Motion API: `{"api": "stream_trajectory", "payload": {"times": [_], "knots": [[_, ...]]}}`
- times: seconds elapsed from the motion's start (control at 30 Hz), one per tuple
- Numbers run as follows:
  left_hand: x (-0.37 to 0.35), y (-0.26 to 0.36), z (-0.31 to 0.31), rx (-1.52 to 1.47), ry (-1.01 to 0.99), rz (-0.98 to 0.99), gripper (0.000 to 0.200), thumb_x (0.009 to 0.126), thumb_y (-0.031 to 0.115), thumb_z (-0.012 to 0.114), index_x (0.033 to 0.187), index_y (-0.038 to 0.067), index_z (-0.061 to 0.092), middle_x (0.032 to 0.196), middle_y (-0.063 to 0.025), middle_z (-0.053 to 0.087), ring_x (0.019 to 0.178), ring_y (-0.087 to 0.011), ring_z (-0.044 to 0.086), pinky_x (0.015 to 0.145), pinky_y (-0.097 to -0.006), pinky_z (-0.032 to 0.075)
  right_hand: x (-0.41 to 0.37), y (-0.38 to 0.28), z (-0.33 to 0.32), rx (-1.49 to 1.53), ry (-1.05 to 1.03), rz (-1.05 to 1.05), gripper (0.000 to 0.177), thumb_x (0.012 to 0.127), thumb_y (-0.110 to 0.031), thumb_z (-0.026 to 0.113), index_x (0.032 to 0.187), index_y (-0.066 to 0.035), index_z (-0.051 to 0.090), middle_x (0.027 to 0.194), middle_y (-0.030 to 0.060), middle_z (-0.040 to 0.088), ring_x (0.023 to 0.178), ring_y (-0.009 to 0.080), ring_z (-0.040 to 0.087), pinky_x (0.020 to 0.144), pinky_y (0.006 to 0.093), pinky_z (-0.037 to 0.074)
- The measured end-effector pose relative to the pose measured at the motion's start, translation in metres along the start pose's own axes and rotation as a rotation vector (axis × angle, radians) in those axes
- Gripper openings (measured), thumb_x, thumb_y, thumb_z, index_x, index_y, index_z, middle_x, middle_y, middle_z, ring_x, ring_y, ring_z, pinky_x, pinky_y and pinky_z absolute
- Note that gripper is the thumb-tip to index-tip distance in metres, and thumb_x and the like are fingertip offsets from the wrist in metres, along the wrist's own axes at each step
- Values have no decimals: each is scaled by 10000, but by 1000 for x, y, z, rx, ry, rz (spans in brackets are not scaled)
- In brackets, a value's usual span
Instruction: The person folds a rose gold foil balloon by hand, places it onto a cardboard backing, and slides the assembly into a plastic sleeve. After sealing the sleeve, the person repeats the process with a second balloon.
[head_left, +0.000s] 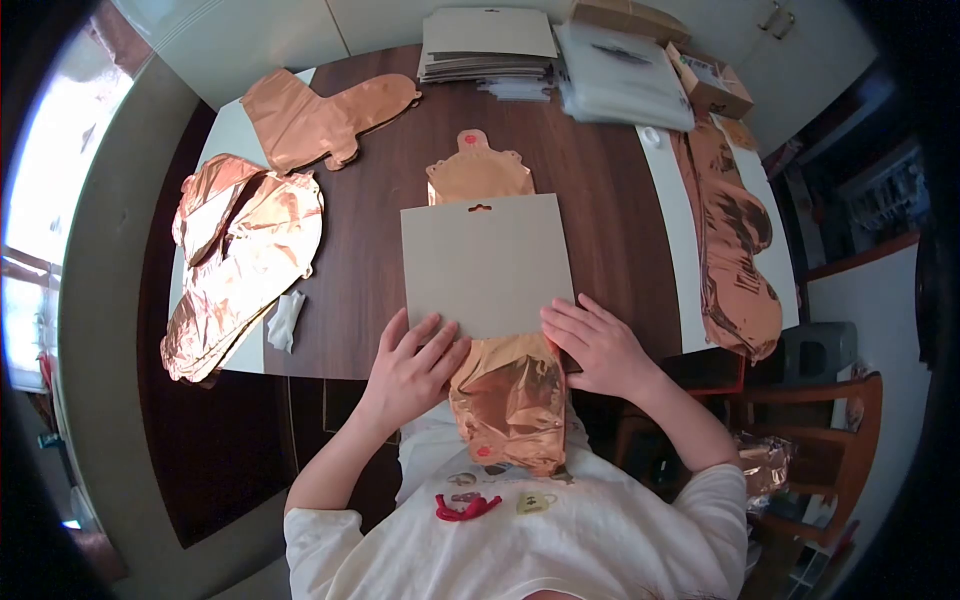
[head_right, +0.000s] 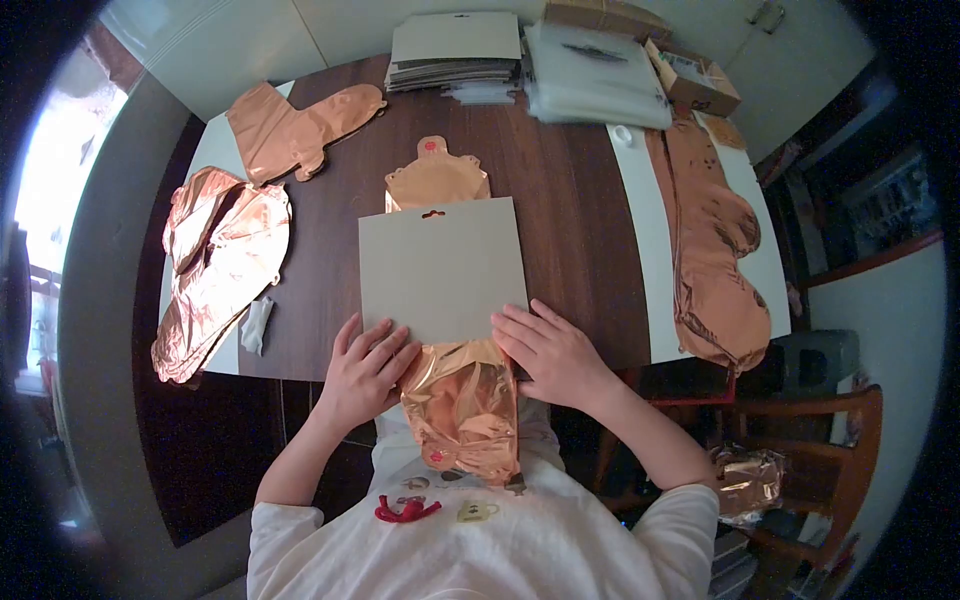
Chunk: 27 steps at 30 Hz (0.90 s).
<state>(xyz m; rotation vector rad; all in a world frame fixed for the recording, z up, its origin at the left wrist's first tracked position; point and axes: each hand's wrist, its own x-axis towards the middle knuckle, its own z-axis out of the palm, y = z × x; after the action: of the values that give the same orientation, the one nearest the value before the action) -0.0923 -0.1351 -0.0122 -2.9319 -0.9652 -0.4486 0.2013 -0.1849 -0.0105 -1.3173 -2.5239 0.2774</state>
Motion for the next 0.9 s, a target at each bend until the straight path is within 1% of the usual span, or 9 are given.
{"api": "stream_trajectory", "payload": {"times": [0.17, 0.37, 0.47, 0.57, 0.67, 0.7, 0.8, 0.83, 0.9], "knots": [[3, -2, 0, -31, 27, 2, 406, 727, 235, 702, 1121, 163, 634, 1149, -21, 599, 1115, -212, 541, 1032, -506, 357, 0, -2, 7, 19, 101, 17, 561, 670, -228, 756, 1162, -43, 562, 1311, 96, 533, 1265, 245, 474, 1100, 441, 339], [2, -8, 8, -176, 115, -28, 330, 714, 169, 712, 1042, 155, 676, 1069, 0, 634, 1051, -198, 577, 1024, -481, 367, 2, 0, 5, 62, 130, 18, 497, 667, -142, 747, 1130, -65, 583, 1274, 105, 567, 1226, 253, 516, 1071, 444, 383], [5, -10, 7, -281, 125, -78, 272, 721, 149, 702, 993, 145, 695, 1015, 6, 656, 1008, -195, 590, 970, -448, 398, 7, 3, 8, 81, 232, 12, 443, 681, -118, 737, 1098, -88, 590, 1148, 90, 637, 1131, 259, 588, 992, 431, 456], [12, -12, 2, -424, 108, -184, 174, 727, 140, 696, 900, 127, 693, 959, -9, 662, 943, -214, 596, 888, -400, 421, 14, 5, 9, 139, 340, 61, 331, 734, -151, 734, 1032, -95, 601, 996, 62, 674, 974, 265, 649, 849, 407, 515], [12, -18, 19, -459, 117, -281, 93, 732, 135, 692, 813, 101, 661, 913, -26, 655, 878, -233, 591, 823, -371, 420, 20, 2, 0, 249, 249, 219, 295, 749, -157, 735, 1001, -99, 593, 889, 73, 656, 852, 288, 643, 745, 396, 514], [21, -13, 2, -511, 121, -291, 108, 755, 139, 699, 763, 62, 624, 894, -56, 636, 842, -269, 587, 787, -385, 442, 25, -1, 0, 252, 312, 238, 263, 762, -181, 738, 952, -77, 589, 825, 99, 629, 779, 302, 622, 699, 400, 506], [25, -12, 10, -495, 114, -405, 152, 776, 154, 713, 776, 33, 621, 903, -81, 619, 819, -298, 584, 738, -400, 464, 29, 3, 7, 199, 350, 247, 286, 778, -234, 728, 928, -61, 557, 799, 106, 614, 779, 296, 623, 681, 408, 507], [27, -11, 9, -494, 109, -410, 184, 789, 172, 720, 790, 20, 616, 914, -97, 599, 799, -317, 582, 701, -413, 473, 31, 4, 9, 233, 360, 253, 306, 775, -254, 731, 898, -49, 540, 794, 120, 601, 758, 311, 608, 669, 421, 499], [29, -11, 10, -443, 142, -385, 209, 788, 172, 725, 798, 3, 602, 885, -112, 588, 748, -306, 595, 653, -392, 489, 34, 6, 13, 235, 380, 273, 308, 777, -262, 730, 883, -47, 536, 774, 125, 591, 745, 315, 599, 658, 424, 495]]}}
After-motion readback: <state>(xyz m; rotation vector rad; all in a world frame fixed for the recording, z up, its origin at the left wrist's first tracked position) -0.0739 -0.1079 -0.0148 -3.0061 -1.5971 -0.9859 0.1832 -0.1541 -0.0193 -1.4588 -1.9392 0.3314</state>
